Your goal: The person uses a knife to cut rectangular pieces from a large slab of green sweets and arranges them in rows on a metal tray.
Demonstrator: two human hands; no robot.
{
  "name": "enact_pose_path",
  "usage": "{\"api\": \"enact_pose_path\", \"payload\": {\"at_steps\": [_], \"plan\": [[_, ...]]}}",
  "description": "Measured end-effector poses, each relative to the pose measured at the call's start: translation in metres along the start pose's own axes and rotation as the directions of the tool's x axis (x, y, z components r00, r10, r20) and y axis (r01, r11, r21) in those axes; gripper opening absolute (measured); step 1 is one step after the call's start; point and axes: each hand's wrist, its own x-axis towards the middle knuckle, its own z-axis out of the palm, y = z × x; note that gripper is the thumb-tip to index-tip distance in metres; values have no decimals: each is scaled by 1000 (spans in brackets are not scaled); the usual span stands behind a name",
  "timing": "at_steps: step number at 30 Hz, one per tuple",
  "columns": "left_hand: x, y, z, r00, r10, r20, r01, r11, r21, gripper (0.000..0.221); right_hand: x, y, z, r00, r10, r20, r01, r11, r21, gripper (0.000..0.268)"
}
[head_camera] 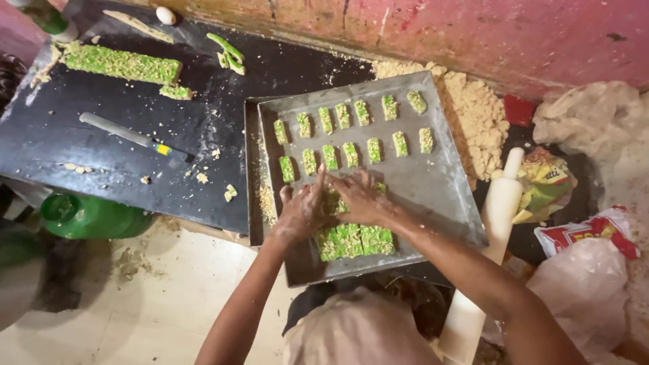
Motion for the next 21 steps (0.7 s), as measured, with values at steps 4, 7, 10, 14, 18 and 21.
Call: {"api": "enact_pose_path", "payload": {"at_steps": [4,7,10,14,18,21], "plan": [[-13,-12,-10,993,55,-107,-35,982,185,122,13,-5,9,999,-48,-20,50,994,97,115],[-20,-16,-17,998,-26,-65,38,981,191,116,16,-3,17,998,-62,-31,66,987,149,117],[-27,-13,-23,995,-55,-81,68,984,166,127,15,-2,21,996,-72,-46,74,996,48,121],[-19,-1,-17,971,122,-206,-124,992,3,150,12,-2,21,989,-114,-99,111,993,-29,127],[-2,0,-5,977,143,-159,-153,987,-52,141,8,-4,10,992,-64,-113,58,997,-59,124],[5,-6,3,972,151,-180,-161,986,-46,145,-1,-9,-4,1000,9,-8,-9,995,-95,122]]}}
